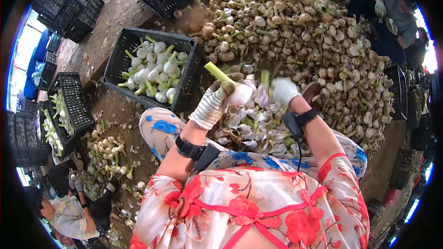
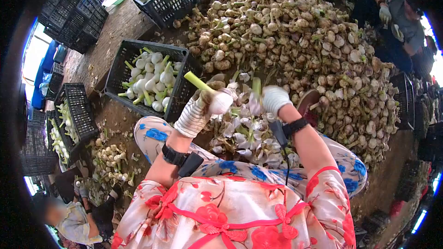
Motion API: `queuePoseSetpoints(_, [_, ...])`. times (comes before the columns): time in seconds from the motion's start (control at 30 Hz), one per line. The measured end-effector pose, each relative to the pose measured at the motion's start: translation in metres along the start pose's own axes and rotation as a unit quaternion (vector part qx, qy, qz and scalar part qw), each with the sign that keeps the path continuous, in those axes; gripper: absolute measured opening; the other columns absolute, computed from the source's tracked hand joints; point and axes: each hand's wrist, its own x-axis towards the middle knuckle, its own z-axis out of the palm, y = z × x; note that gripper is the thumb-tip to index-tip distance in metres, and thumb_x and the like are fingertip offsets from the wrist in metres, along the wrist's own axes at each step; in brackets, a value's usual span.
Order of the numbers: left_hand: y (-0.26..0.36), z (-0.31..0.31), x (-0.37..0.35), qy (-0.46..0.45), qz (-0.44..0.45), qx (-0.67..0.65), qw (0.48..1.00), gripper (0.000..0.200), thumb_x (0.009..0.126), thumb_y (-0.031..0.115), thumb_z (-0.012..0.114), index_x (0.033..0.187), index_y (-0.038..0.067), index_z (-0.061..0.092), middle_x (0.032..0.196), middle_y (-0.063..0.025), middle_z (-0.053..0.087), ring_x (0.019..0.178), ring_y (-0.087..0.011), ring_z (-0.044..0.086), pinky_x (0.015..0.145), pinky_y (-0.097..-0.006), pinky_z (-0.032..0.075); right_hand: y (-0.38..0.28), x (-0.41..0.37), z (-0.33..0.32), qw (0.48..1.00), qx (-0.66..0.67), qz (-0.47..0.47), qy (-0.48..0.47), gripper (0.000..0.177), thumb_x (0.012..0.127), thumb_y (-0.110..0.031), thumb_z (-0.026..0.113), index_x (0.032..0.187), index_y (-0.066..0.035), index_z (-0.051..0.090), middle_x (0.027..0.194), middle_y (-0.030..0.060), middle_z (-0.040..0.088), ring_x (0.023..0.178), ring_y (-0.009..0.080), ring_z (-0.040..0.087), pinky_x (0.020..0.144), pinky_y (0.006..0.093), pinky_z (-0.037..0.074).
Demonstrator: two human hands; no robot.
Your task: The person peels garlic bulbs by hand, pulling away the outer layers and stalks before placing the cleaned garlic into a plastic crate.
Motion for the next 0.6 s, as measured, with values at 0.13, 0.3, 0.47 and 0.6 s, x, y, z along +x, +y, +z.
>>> queuePoseSetpoints(0.13, [-0.003,-0.021,0.005,0.009,0.010,-0.016,1.000,0.041,0.076,0.023,0.067,0.108,0.001,0.054,0.095,-0.0066,0.060,0.084,-0.0155,0.059,0.080,-0.0260,0.047,0.011,-0.020,0.028,0.979,0.173,-0.102,-0.021,0.048,0.078,-0.032,0.055,0.114,-0.001,0.051,0.106,0.0232,0.056,0.096,0.0339,0.056,0.083,0.0365,0.044])
queuePoseSetpoints(0.3, [-0.022,-0.024,0.016,0.032,-0.018,0.116,0.993,0.040,0.080,0.019,0.063,0.114,0.003,0.049,0.105,-0.0076,0.057,0.095,-0.0163,0.056,0.085,-0.0304,0.046,-0.057,-0.053,-0.032,0.838,0.520,-0.095,0.134,0.038,0.080,-0.018,0.063,0.109,0.001,0.049,0.097,0.0080,0.058,0.085,0.0118,0.053,0.077,0.0257,0.044])
queuePoseSetpoints(0.47, [-0.025,-0.028,0.013,0.007,0.048,0.136,0.989,0.036,0.078,0.016,0.065,0.109,0.003,0.052,0.106,-0.0064,0.056,0.094,-0.0164,0.056,0.084,-0.0301,0.046,-0.068,-0.039,-0.012,0.822,0.534,-0.109,0.167,0.020,0.080,-0.014,0.061,0.091,0.000,0.055,0.082,0.0055,0.060,0.076,0.0103,0.052,0.070,0.0257,0.045])
queuePoseSetpoints(0.6, [-0.021,-0.024,0.015,0.034,0.002,-0.012,0.999,0.035,0.075,0.018,0.068,0.104,0.004,0.054,0.096,-0.0063,0.059,0.088,-0.0192,0.058,0.080,-0.0324,0.049,-0.034,-0.026,0.048,0.956,0.255,-0.072,0.125,0.020,0.076,-0.011,0.056,0.094,-0.003,0.057,0.077,0.0189,0.060,0.069,0.0299,0.059,0.065,0.0350,0.047])
